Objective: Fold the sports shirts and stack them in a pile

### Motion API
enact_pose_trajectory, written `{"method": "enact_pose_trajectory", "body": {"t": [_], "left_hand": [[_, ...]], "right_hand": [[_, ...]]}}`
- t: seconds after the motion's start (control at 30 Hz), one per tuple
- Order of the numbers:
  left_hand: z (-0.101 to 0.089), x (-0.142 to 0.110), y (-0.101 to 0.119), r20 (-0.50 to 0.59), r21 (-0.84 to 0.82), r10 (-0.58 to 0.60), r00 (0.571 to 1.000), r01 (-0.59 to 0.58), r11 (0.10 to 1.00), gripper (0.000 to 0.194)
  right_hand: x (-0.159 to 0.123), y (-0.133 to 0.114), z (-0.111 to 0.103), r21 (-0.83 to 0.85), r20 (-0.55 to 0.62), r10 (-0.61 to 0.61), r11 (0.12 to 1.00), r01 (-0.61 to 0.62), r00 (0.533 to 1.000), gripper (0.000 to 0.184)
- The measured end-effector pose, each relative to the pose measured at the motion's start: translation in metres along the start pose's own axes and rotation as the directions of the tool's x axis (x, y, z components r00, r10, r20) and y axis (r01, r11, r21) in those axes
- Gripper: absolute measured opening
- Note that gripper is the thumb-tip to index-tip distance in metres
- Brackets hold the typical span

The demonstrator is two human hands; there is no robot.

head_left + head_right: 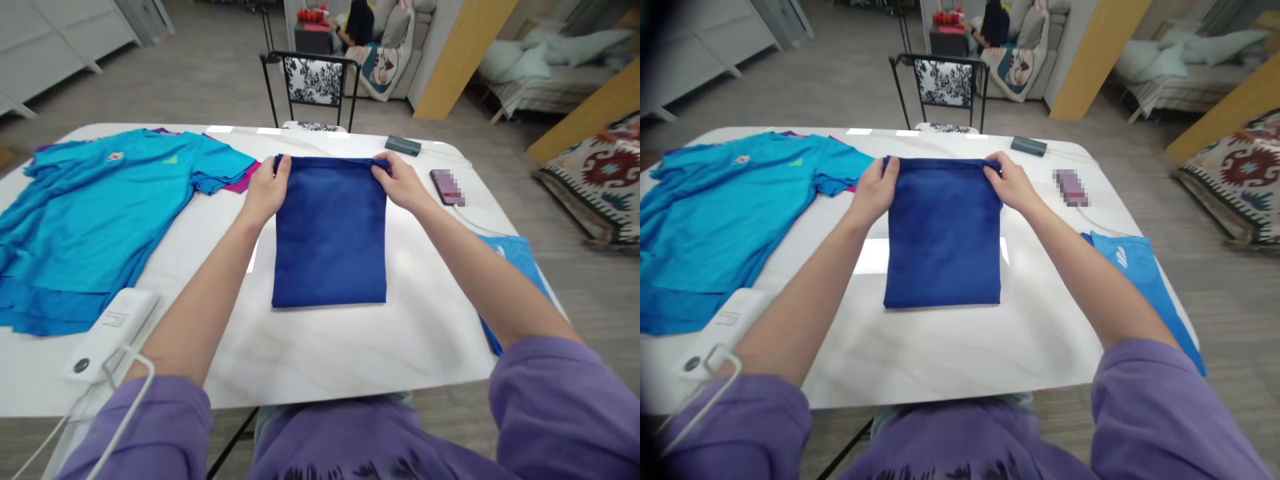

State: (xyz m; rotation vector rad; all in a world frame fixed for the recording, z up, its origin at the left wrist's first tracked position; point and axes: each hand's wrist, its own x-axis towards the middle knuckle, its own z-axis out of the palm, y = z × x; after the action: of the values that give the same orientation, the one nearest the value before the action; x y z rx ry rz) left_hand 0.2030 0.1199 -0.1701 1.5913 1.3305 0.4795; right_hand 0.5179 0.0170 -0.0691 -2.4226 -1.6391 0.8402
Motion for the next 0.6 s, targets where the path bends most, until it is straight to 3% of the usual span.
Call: {"method": "enact_pose_trajectory", "body": {"t": [0.07, 0.13, 0.23, 0.33, 0.4, 0.43, 0.5, 0.57, 0.6], "left_hand": [[0.029, 0.014, -0.022, 0.039, 0.161, -0.003, 0.999, -0.004, 0.987, 0.065], [0.051, 0.008, -0.036, 0.143, 0.256, 0.099, 0.985, -0.133, 0.957, 0.067], [0.072, -0.012, -0.051, 0.356, 0.272, 0.187, 0.916, -0.293, 0.917, 0.07], [0.082, -0.02, -0.064, 0.46, 0.298, 0.082, 0.884, -0.241, 0.924, 0.076], [0.084, -0.017, -0.071, 0.489, 0.297, 0.038, 0.871, -0.207, 0.932, 0.077], [0.084, -0.013, -0.074, 0.484, 0.288, 0.036, 0.874, -0.198, 0.937, 0.076], [0.08, -0.004, -0.079, 0.387, 0.292, 0.015, 0.922, -0.138, 0.947, 0.076], [0.076, 0.008, -0.086, 0.191, 0.335, -0.089, 0.978, 0.02, 0.942, 0.085], [0.074, 0.015, -0.09, 0.096, 0.357, -0.162, 0.982, 0.118, 0.927, 0.092]], "right_hand": [[0.026, 0.02, 0.034, -0.072, -0.043, 0.018, 0.997, -0.021, 0.999, 0.083], [0.032, 0.033, 0.065, -0.12, -0.03, -0.01, 0.993, 0.006, 0.999, 0.084], [0.021, 0.042, 0.101, -0.169, 0.11, -0.046, 0.983, 0.064, 0.993, 0.078], [0.008, 0.043, 0.124, -0.204, 0.219, -0.026, 0.976, 0.072, 0.975, 0.075], [0.006, 0.046, 0.131, -0.212, 0.225, -0.022, 0.975, 0.071, 0.974, 0.075], [0.006, 0.048, 0.131, -0.217, 0.198, -0.016, 0.974, 0.059, 0.98, 0.076], [0.009, 0.056, 0.128, -0.237, 0.068, 0.039, 0.971, -0.021, 0.997, 0.083], [0.015, 0.066, 0.12, -0.25, -0.093, 0.176, 0.949, -0.194, 0.98, 0.092], [0.018, 0.071, 0.115, -0.251, -0.137, 0.265, 0.923, -0.292, 0.954, 0.095]]}}
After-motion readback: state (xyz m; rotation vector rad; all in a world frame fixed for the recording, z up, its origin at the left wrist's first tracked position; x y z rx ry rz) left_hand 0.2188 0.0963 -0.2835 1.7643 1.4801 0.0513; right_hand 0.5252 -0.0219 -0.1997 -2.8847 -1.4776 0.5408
